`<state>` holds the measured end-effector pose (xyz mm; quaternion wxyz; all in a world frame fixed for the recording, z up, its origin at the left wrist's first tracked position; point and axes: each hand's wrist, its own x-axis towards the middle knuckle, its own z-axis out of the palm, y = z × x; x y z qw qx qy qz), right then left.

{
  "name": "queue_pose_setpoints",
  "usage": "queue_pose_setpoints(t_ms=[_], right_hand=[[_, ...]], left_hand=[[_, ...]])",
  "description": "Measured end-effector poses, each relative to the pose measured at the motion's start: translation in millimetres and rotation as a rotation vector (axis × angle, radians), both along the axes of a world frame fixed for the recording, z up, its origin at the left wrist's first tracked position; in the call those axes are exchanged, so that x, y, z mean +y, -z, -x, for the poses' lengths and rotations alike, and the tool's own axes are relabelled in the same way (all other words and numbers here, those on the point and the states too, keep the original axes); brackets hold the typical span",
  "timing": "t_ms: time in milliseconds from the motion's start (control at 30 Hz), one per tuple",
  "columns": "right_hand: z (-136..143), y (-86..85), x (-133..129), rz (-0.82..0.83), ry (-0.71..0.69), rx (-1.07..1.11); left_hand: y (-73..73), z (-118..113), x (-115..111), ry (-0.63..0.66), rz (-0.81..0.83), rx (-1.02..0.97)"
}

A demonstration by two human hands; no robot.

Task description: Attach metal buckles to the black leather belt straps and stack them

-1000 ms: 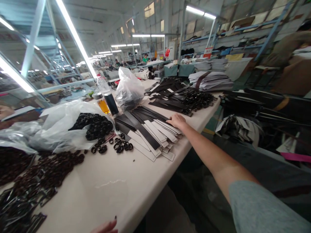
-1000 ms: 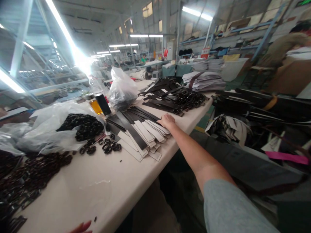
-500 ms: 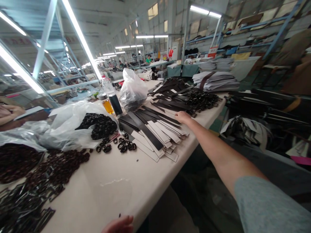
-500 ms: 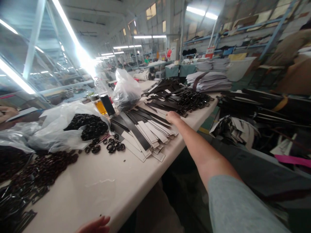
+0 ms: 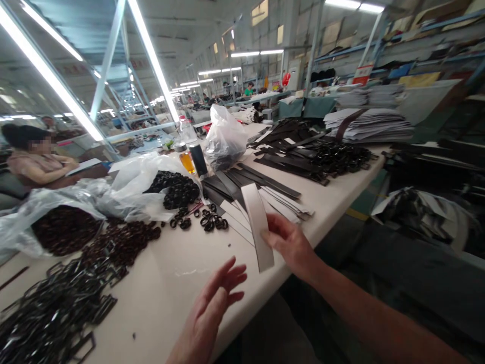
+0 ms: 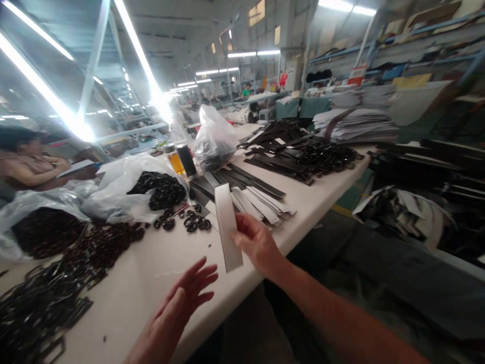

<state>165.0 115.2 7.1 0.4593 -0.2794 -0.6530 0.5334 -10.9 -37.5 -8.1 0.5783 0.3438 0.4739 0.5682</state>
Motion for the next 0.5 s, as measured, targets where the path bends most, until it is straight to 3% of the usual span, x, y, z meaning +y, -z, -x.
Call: queue_pose_setpoints(t_ms=[100, 233, 400, 500], right_hand=[[-4.1, 16.9, -61.3, -0.285, -0.095, -0.114], [-16.5, 40.9, -85.2, -0.61, -0.018, -0.181], [-37.8, 54.2, -69.1, -0.61, -0.107, -0.304], [-53.7, 50.4, -60.5, -0.443, -0.236, -0.383]], left_hand=[[-20.0, 1.4, 14.2, -0.014, -0.142, -0.227], [-39.8, 20.1, 16.1, -0.179, -0.178, -0.294], [-39.3, 47.9, 3.5, -0.359, -0.151, -0.238], [-30.7, 51.9, -7.6, -0.484, -0.187, -0.203]])
